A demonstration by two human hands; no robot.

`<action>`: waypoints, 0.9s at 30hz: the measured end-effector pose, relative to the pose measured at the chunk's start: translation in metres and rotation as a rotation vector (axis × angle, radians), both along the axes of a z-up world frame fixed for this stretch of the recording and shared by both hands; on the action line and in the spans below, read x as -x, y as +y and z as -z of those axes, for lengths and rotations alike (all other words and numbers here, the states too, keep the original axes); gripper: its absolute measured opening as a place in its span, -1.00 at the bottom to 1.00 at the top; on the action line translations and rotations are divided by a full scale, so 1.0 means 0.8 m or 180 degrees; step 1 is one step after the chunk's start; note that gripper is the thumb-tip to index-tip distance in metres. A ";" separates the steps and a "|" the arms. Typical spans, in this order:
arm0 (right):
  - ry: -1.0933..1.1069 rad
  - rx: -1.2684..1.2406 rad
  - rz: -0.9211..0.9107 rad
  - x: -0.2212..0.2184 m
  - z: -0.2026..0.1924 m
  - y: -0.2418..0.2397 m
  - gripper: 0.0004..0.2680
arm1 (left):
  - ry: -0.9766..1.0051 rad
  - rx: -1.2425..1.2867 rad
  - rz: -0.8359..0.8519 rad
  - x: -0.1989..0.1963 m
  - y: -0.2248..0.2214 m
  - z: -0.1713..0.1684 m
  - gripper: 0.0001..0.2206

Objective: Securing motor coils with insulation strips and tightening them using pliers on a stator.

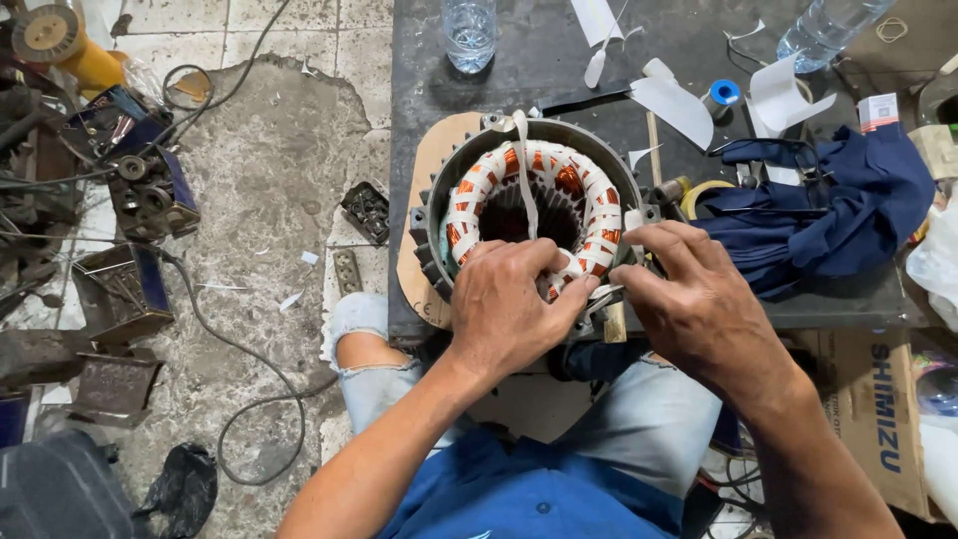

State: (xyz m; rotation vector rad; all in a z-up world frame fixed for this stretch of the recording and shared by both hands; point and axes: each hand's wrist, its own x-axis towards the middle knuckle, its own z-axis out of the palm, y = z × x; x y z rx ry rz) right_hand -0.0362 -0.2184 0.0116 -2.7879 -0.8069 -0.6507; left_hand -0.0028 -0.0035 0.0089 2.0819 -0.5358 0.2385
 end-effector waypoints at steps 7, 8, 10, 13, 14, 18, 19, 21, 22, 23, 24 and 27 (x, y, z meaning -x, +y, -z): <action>0.0144 0.0449 -0.0493 0.006 -0.028 0.000 -0.78 | 0.0081 -0.0635 -0.0421 -0.002 -0.013 0.008 -0.75; 0.0171 0.0425 -0.0500 0.006 -0.028 0.001 -0.80 | 0.0012 -0.0644 -0.0395 -0.003 -0.014 0.009 -0.77; 0.0120 0.0379 -0.0419 0.014 -0.032 0.014 -0.81 | 0.0037 -0.0647 -0.0404 -0.003 -0.014 0.010 -0.78; -0.0029 0.0046 -0.0231 0.036 -0.023 0.043 -0.89 | 0.0038 -0.0635 -0.0353 -0.002 -0.011 0.013 -0.81; -0.0140 -0.0236 -0.0144 0.045 -0.018 0.055 -0.92 | 0.0008 -0.0616 -0.0313 -0.003 -0.011 0.013 -0.83; -0.0371 -0.0517 0.0037 0.069 0.006 0.073 -0.91 | 0.0093 -0.0638 -0.0136 -0.003 -0.004 0.011 -0.84; -0.0441 -0.0597 0.0086 0.071 0.011 0.074 -0.91 | 0.0085 -0.0651 -0.0118 -0.004 -0.004 0.010 -0.84; -0.0519 -0.0686 0.0152 0.074 0.016 0.076 -0.90 | 0.0070 -0.0676 -0.0084 -0.004 -0.003 0.006 -0.84; -0.0592 -0.0881 0.0151 0.074 0.017 0.077 -0.90 | 0.0124 -0.0678 -0.0084 -0.004 -0.002 0.005 -0.85; -0.0662 -0.1074 0.0149 0.075 0.017 0.078 -0.87 | 0.0182 -0.0678 -0.0086 -0.003 -0.002 0.003 -0.86; -0.0665 -0.1082 0.0163 0.074 0.015 0.079 -0.87 | 0.0180 -0.0688 -0.0073 -0.003 -0.002 0.004 -0.86; -0.0552 -0.1332 0.0204 0.067 0.009 0.081 -0.91 | 0.0217 -0.0762 -0.0084 -0.004 -0.001 0.006 -0.83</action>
